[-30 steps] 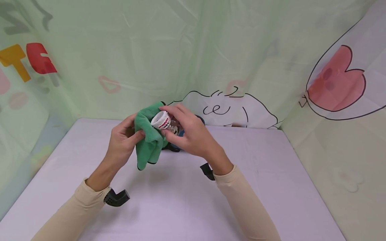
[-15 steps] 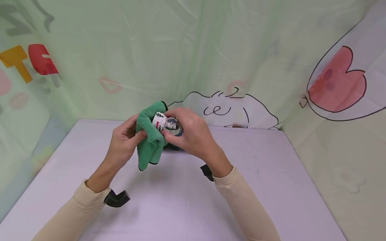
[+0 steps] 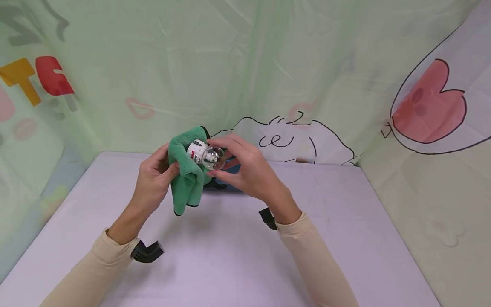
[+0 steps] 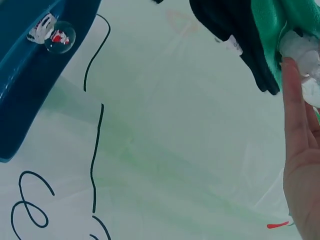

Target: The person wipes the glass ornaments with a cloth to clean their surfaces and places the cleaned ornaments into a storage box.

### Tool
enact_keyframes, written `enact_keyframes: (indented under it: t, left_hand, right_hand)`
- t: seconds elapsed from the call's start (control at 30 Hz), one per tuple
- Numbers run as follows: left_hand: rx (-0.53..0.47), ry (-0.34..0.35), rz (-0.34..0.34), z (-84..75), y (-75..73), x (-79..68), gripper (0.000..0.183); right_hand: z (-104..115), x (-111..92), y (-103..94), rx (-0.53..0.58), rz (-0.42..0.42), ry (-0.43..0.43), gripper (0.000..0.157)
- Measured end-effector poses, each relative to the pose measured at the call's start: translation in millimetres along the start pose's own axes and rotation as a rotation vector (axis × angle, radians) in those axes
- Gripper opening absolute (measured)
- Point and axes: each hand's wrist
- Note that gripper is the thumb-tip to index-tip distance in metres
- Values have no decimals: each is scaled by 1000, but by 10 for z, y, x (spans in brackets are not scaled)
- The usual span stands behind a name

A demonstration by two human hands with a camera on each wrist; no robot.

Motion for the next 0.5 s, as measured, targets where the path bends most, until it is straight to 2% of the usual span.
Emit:
enact_keyframes:
  t: [0.17,0.33,0.5]
  left_hand:
    - [7,-5,9,6,18,-10,46]
    - [29,11,-35,-8,2,-16,41]
    - [32,16,-42,-27,-3,-18,39]
  right_hand:
    - [-2,14,57,-14,-75,8,51]
    - [-3,36,86,-34,-98,11,50]
    - [-11,39,69,-43,-113,27,49]
Point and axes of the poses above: each hand's wrist, its own x-axis towards the middle knuckle, its own y-axis out of the palm, z = x × y, and after that the axes turned 15 degrees about -y, right-handed
